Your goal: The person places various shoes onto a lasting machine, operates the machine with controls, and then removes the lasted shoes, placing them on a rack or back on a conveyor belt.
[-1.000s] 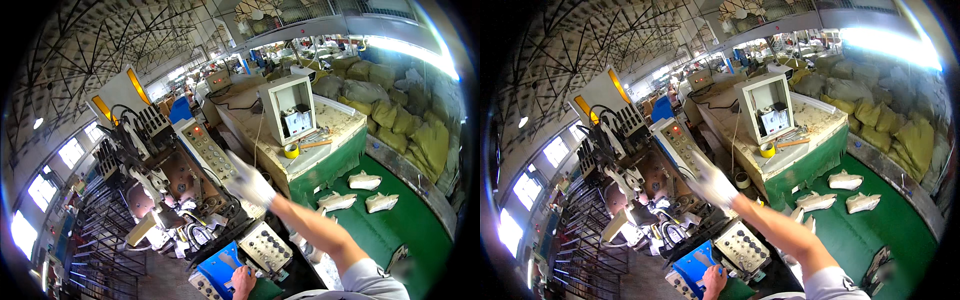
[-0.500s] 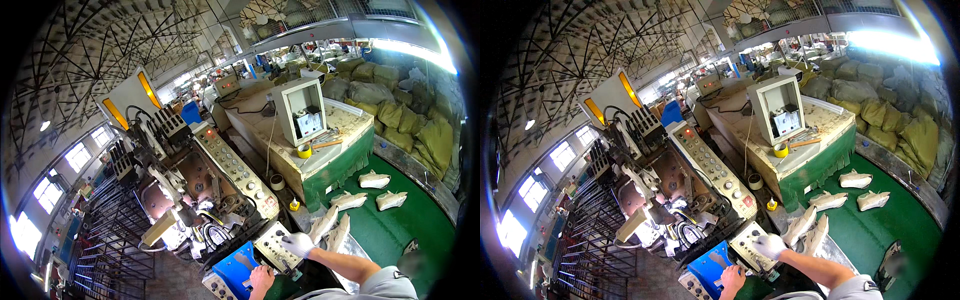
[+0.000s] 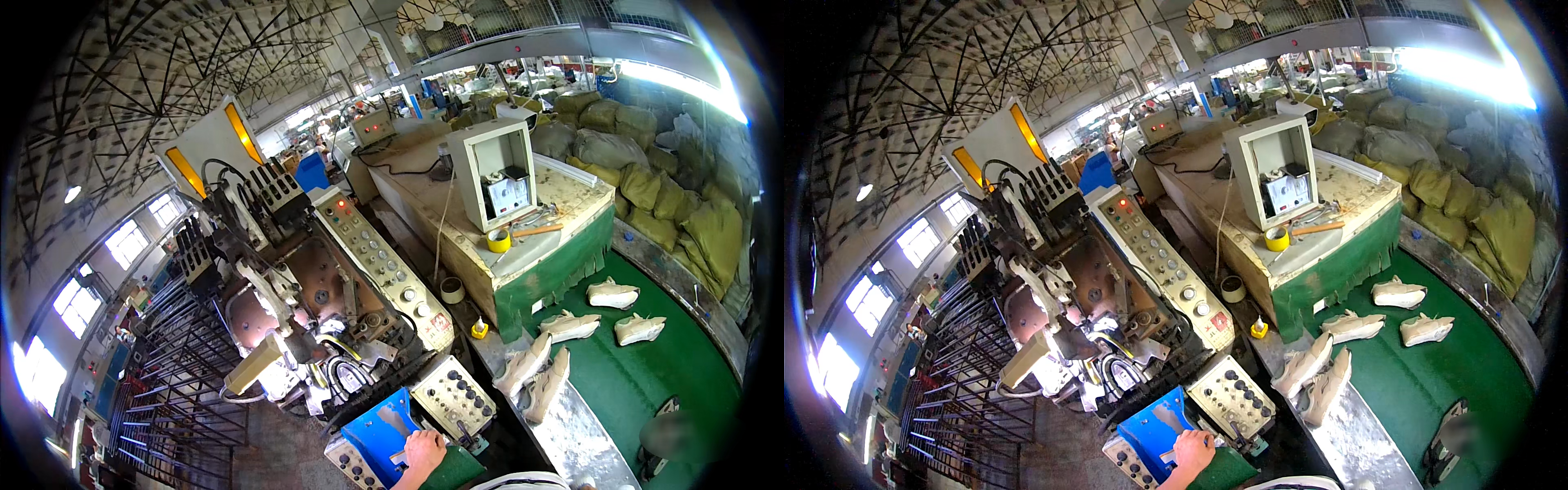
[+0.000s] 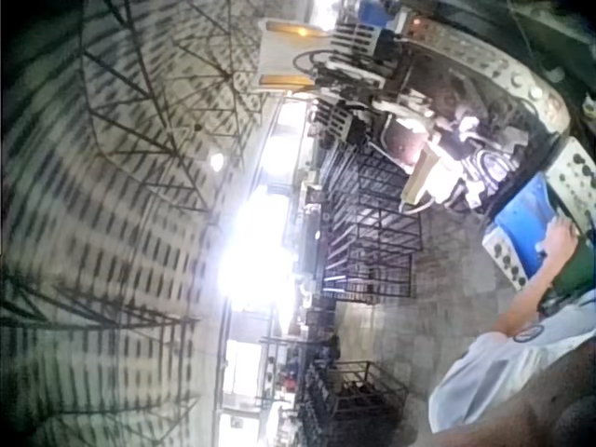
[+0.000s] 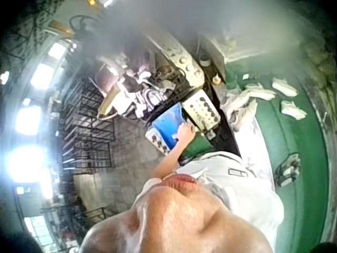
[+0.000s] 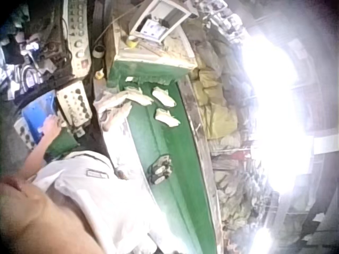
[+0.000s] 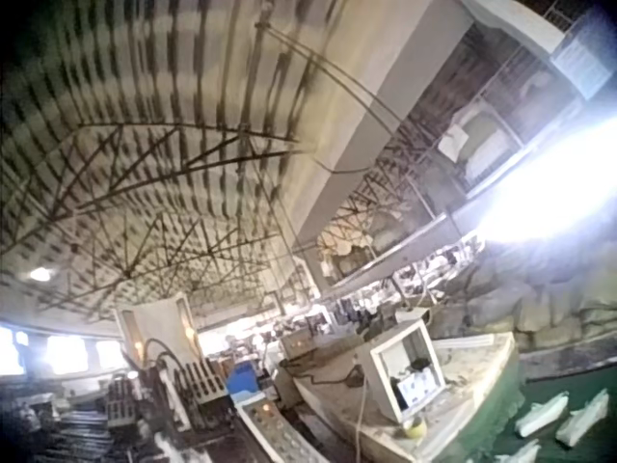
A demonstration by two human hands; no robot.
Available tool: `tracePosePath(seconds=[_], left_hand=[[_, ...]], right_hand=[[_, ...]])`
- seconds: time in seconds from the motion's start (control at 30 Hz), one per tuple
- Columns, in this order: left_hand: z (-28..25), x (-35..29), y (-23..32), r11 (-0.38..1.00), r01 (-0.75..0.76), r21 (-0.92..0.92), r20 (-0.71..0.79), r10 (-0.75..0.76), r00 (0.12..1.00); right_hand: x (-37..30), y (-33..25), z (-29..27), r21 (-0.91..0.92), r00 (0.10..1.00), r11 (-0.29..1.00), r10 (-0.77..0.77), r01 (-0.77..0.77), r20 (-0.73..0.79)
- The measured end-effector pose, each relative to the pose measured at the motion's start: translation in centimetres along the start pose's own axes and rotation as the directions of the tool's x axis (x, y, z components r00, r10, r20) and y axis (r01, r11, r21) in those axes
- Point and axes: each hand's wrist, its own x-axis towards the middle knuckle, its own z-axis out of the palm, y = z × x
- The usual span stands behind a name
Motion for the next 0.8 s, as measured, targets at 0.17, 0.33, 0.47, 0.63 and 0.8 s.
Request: tracePosePath(seconds=[0.17,0.33,0.47,0.63,0.8], left_hand=[[0.6,0.5,1.0,0.997,-0.071,0.006,-0.001,0.071,0.997],[0.5,-0.7,-0.5,1.000,0.004,0.000,-0.081,-0.004,0.997],[1.3,-0.9,-0.3,1.000,0.003,-0.006,-0.128,-0.004,0.992],[1.1,1.0,1.8,0.998,-0.023,-0.053,-0.089,0.019,0.996],[1.0,1.4,1.7,0.999,-0.007,-0.048,-0.065,0.003,0.998]], right_hand=[[5.6,-3.5,2.6,-0.640,0.809,0.600,-0.585,0.480,0.058],[1.5,-15.5,-0.2,0.498,0.928,0.839,-0.337,0.217,0.162],[-1.4,-16.4,-1.5,0.523,0.911,0.828,-0.355,0.203,0.208],[3.9,-9.8,1.8,0.170,0.961,0.975,-0.179,0.144,0.212],[6.0,-4.3,2.8,-0.315,0.924,0.869,-0.365,0.381,0.112]])
